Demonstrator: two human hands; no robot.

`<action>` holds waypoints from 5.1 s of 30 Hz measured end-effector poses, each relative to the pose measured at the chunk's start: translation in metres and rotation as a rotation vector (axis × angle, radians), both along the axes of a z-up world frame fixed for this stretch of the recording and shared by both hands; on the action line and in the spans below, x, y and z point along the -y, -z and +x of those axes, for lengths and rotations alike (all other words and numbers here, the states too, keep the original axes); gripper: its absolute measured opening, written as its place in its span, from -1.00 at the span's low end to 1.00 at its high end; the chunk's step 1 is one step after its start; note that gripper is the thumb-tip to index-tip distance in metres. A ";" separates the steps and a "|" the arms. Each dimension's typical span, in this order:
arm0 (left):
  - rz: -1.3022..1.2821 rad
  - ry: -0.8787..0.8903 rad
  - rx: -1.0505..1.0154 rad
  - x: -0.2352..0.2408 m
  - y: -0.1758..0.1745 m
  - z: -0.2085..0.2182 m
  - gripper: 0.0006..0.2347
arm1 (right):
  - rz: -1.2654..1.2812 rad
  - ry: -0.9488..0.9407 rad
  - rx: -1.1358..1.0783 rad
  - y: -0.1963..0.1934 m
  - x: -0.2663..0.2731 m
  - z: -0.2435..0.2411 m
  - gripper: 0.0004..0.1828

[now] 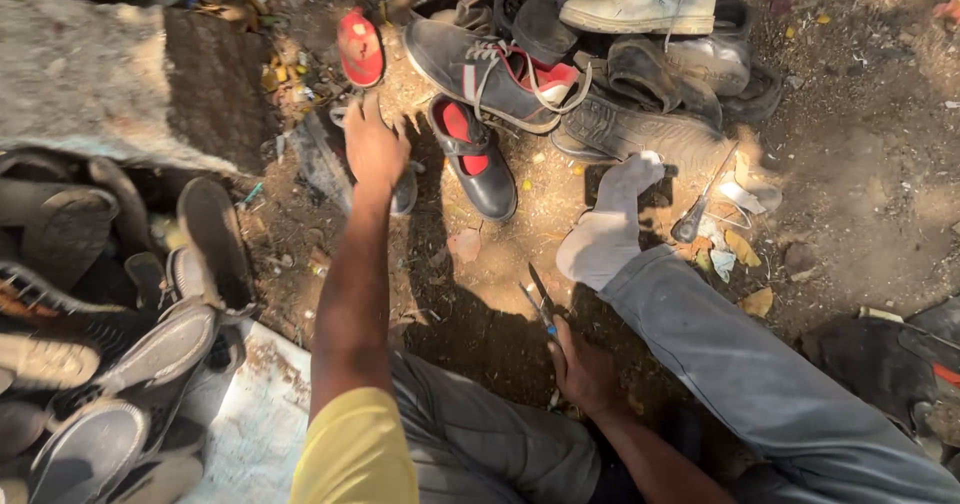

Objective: The person sits on the ground and uses a knife to scrape and separate parts of several worn shoes. They handle multiple shoes one at a time, prying at seams and soles, then placing each shoe aside after working on it.

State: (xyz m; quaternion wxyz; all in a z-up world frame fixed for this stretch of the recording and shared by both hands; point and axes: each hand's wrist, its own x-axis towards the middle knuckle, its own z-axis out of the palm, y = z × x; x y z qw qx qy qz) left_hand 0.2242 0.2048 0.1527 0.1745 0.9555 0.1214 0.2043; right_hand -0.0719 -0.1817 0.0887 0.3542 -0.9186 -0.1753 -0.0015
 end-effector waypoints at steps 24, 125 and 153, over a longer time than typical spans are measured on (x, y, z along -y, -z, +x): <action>-0.684 -0.102 -0.113 0.137 -0.025 -0.148 -0.33 | 0.071 0.048 0.086 -0.006 -0.004 0.006 -0.50; -0.058 0.479 0.364 0.194 0.178 -0.245 -0.67 | -0.320 0.075 -0.104 -0.016 -0.015 0.019 -0.52; -0.231 0.694 -0.005 0.210 0.027 -0.260 -0.87 | 0.339 0.157 -0.508 -0.024 0.009 -0.021 -0.55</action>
